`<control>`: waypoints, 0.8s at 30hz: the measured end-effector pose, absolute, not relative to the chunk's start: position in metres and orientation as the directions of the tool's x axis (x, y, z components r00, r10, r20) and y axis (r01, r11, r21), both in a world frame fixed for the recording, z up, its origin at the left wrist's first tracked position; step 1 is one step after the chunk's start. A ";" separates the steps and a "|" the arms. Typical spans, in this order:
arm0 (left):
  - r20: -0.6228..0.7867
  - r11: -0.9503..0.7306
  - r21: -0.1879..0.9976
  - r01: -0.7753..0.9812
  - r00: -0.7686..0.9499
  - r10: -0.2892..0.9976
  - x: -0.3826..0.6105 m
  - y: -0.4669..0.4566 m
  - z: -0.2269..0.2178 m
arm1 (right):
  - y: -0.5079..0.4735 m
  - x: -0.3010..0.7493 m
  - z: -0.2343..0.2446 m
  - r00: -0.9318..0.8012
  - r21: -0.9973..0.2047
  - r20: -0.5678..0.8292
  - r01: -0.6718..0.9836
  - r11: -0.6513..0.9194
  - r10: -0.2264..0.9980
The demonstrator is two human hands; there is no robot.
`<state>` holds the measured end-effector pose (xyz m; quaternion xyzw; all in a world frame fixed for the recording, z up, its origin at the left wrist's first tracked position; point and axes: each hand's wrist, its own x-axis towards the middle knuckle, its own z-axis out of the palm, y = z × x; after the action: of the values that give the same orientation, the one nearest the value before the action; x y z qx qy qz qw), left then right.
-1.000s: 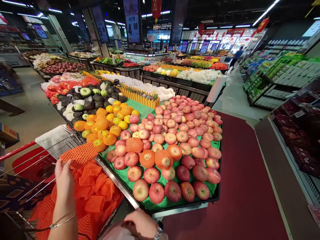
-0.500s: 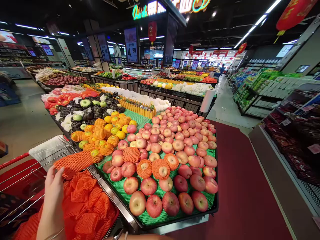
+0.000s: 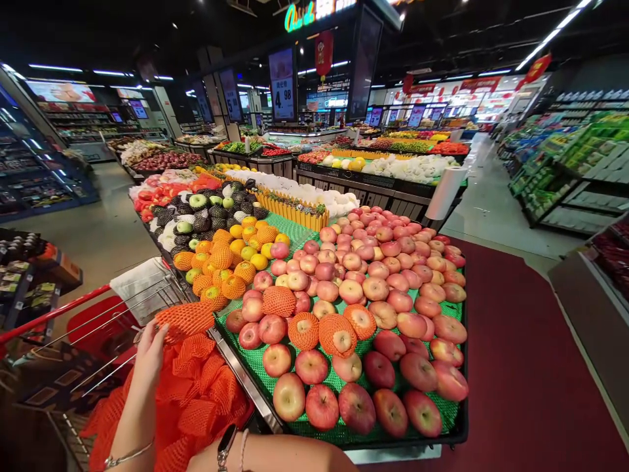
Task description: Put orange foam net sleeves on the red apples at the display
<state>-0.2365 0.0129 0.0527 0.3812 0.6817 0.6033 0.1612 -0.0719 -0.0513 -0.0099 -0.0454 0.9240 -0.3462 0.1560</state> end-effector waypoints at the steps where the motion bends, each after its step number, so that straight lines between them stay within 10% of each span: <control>1: 0.216 -0.008 0.952 0.306 -0.655 0.724 -0.234 0.011 0.051 | -0.050 -0.075 -0.013 -0.930 -0.653 -0.281 0.006 0.757 -0.236; 11: 0.210 -0.049 0.934 0.354 -0.434 0.876 -0.191 0.016 0.066 | -0.047 0.032 -0.005 -0.975 -0.484 -0.217 0.072 0.872 -0.040; 24: 0.178 -0.052 0.957 0.286 -0.434 0.883 -0.154 0.040 0.026 | -0.068 0.083 -0.038 -0.876 -0.577 -0.291 0.481 0.660 0.384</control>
<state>-0.1545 0.0404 0.0258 0.4606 0.6347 0.5604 0.2664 0.0835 -0.0678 -0.0377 0.2380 0.9082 -0.3366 0.0718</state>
